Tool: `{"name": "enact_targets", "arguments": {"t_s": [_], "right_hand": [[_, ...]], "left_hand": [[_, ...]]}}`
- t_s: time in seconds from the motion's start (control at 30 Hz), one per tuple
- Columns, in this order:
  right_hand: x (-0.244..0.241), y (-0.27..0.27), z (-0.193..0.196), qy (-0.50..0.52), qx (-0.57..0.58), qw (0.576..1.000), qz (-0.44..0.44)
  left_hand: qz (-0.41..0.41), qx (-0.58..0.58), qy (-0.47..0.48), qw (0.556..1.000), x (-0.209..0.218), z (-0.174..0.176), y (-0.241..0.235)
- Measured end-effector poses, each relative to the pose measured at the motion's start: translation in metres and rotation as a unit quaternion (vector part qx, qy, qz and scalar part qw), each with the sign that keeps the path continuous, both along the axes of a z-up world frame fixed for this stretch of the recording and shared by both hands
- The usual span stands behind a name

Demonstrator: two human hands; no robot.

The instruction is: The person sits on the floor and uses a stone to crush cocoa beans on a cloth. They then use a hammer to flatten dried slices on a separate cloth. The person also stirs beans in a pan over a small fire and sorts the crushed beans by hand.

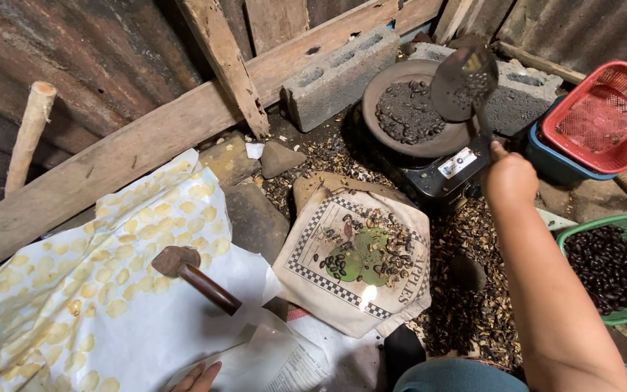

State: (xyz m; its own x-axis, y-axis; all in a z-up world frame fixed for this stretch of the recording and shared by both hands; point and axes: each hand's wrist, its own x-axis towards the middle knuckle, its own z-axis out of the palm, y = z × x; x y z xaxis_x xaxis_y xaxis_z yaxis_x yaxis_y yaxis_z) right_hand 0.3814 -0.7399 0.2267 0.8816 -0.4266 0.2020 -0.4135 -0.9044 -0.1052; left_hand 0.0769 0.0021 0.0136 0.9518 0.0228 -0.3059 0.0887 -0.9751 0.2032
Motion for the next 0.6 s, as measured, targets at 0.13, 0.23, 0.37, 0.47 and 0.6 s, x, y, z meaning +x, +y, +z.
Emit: {"name": "enact_targets", "arguments": {"t_s": [0.13,0.23,0.37,0.47,0.6], "right_hand": [[0.001,-0.016,-0.004,-0.089,0.184,0.979,0.023],[0.009,0.012,0.01,-0.045,0.465,0.882,-0.054],[0.002,0.025,-0.02,-0.009,0.168,0.985,0.038],[-0.013,0.09,0.025,-0.013,-0.01,0.973,0.23],[-0.041,0.174,0.027,0.293,0.129,0.864,0.389]], "left_hand": [[-0.057,0.043,0.285,0.956,0.033,0.075,-0.015],[-0.15,0.118,0.248,0.95,0.05,0.124,-0.047],[-0.209,0.041,0.302,0.929,0.069,0.228,-0.111],[-0.21,-0.033,0.292,0.933,0.08,0.283,-0.149],[-0.349,-0.026,0.163,0.922,0.094,0.274,-0.168]]}}
